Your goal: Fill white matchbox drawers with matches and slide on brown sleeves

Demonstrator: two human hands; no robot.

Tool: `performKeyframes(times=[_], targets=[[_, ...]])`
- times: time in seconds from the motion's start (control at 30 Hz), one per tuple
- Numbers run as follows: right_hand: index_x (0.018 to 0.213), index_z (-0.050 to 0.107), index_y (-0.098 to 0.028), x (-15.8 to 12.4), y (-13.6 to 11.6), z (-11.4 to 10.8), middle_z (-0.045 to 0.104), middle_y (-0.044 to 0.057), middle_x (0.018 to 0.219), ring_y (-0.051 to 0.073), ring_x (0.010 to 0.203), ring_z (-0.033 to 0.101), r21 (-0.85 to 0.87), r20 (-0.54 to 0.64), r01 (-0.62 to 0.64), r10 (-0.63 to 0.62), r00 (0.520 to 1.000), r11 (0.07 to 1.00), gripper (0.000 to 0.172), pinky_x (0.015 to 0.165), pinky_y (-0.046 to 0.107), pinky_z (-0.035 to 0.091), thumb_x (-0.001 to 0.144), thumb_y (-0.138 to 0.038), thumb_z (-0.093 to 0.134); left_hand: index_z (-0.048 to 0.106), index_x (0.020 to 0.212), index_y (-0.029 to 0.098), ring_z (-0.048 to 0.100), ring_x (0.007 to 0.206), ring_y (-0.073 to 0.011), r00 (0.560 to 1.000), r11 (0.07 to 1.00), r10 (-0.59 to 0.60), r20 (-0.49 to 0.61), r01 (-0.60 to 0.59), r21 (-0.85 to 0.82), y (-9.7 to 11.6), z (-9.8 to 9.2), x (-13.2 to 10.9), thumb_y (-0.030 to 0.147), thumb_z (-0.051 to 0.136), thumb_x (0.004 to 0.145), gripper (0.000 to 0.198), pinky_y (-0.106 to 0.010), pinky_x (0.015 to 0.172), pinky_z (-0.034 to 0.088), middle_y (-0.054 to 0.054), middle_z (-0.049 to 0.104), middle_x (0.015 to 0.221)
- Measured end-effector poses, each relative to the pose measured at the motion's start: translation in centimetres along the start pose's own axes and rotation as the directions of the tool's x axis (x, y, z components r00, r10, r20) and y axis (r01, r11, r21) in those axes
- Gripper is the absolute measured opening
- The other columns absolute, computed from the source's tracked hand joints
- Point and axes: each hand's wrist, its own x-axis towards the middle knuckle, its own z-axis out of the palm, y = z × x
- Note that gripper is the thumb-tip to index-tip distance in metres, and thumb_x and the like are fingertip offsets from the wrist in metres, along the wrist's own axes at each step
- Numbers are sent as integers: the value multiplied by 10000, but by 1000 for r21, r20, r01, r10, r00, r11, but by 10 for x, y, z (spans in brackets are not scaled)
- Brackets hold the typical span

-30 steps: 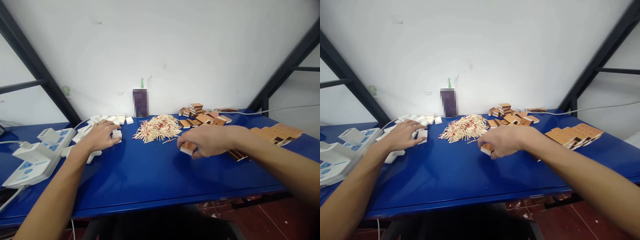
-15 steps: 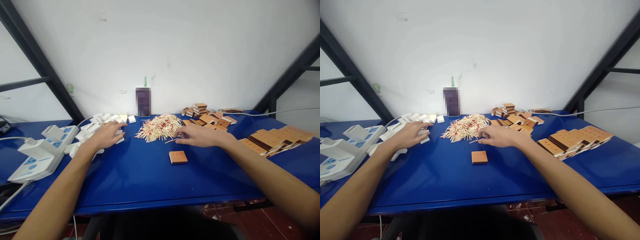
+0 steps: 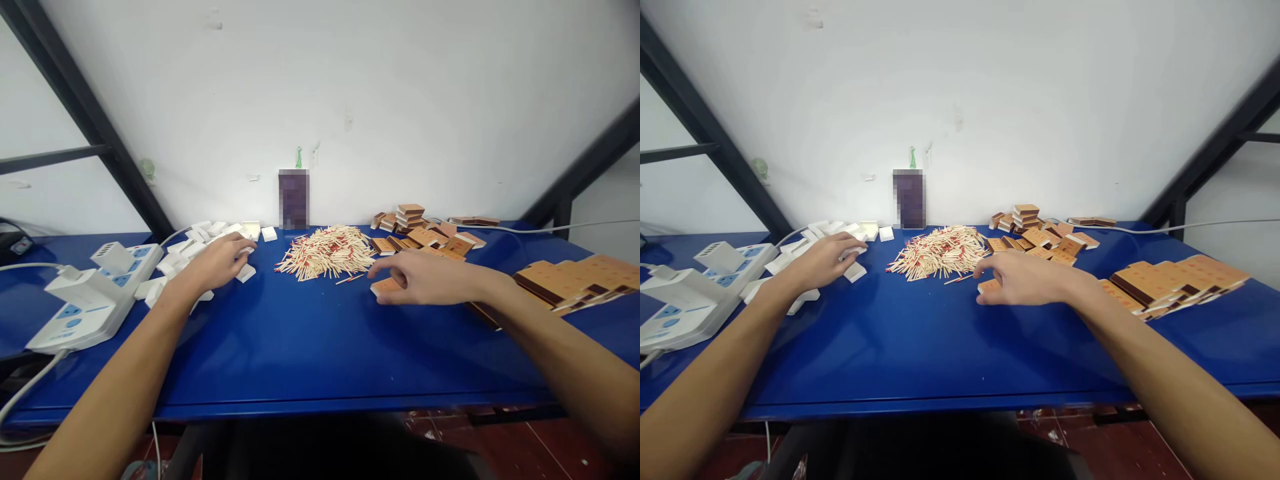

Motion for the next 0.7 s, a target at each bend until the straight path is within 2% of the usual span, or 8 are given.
performKeyframes(times=[0.1, 0.17, 0.23, 0.3, 0.37, 0.43, 0.53, 0.7], targets=[[1097, 675, -206, 8, -6, -4, 648, 20, 652, 201, 621, 605, 6, -136, 7, -6, 991, 1000, 449, 605, 312, 385, 877, -565, 521, 656, 1163, 148, 636, 958, -233, 976, 992, 21, -216, -48, -121, 23, -7, 1, 288, 373, 958, 377, -400, 874, 512, -111, 673, 1074], [1055, 677, -194, 18, -12, -1, 664, 30, 672, 205, 660, 618, -8, -219, 34, -35, 975, 999, 384, 641, 322, 399, 907, -494, 490, 656, 1129, 162, 647, 919, -199, 951, 935, -39, -305, -73, -347, 51, -6, 0, 301, 411, 967, 325, -329, 774, 542, -86, 690, 1075], [928, 685, -188, 28, -15, 5, 704, 67, 808, 216, 756, 632, -61, -266, 90, -103, 958, 994, 303, 688, 335, 411, 909, -414, 484, 637, 1140, 165, 644, 697, -138, 973, 793, -82, -218, -69, -605, 84, 1, -2, 323, 397, 990, 325, -259, 588, 529, -64, 709, 1001], [856, 678, -194, 35, -14, 12, 716, 80, 902, 235, 835, 634, -142, -258, 114, -148, 955, 983, 225, 710, 344, 408, 880, -342, 512, 635, 1115, 168, 599, 551, -103, 991, 692, -53, -120, -50, -721, 114, 13, -5, 329, 400, 999, 308, -233, 492, 487, -34, 711, 884], [872, 681, -205, 39, -11, 17, 720, 72, 912, 247, 846, 633, -202, -217, 87, -131, 967, 975, 167, 682, 341, 392, 847, -295, 543, 659, 1044, 184, 622, 605, -109, 991, 712, 4, -136, -98, -695, 136, 25, -9, 279, 432, 986, 253, -230, 534, 488, -14, 708, 832], [928, 683, -215, 41, -8, 23, 723, 66, 917, 248, 843, 635, -227, -172, 57, -97, 980, 972, 163, 649, 328, 373, 844, -274, 556, 663, 1037, 190, 636, 668, -119, 985, 770, 80, -151, -157, -619, 146, 33, -12, 227, 467, 959, 214, -243, 608, 498, -11, 713, 845], [962, 667, -210, 41, -4, 31, 722, 77, 950, 240, 857, 635, -238, -139, 72, -107, 985, 969, 160, 649, 317, 366, 895, -258, 530, 674, 1002, 184, 618, 672, -132, 985, 847, 143, -98, -173, -502, 147, 37, -14, 179, 482, 913, 212, -276, 659, 493, -22, 702, 862], [903, 622, -196, 39, -3, 43, 703, 73, 918, 212, 808, 614, -187, -164, 162, -194, 967, 969, 150, 669, 315, 372, 940, -232, 481, 691, 895, 180, 604, 695, -152, 990, 889, 124, -63, -139, -435, 138, 30, -9, 232, 528, 876, 173, -286, 653, 459, -24, 664, 804]])
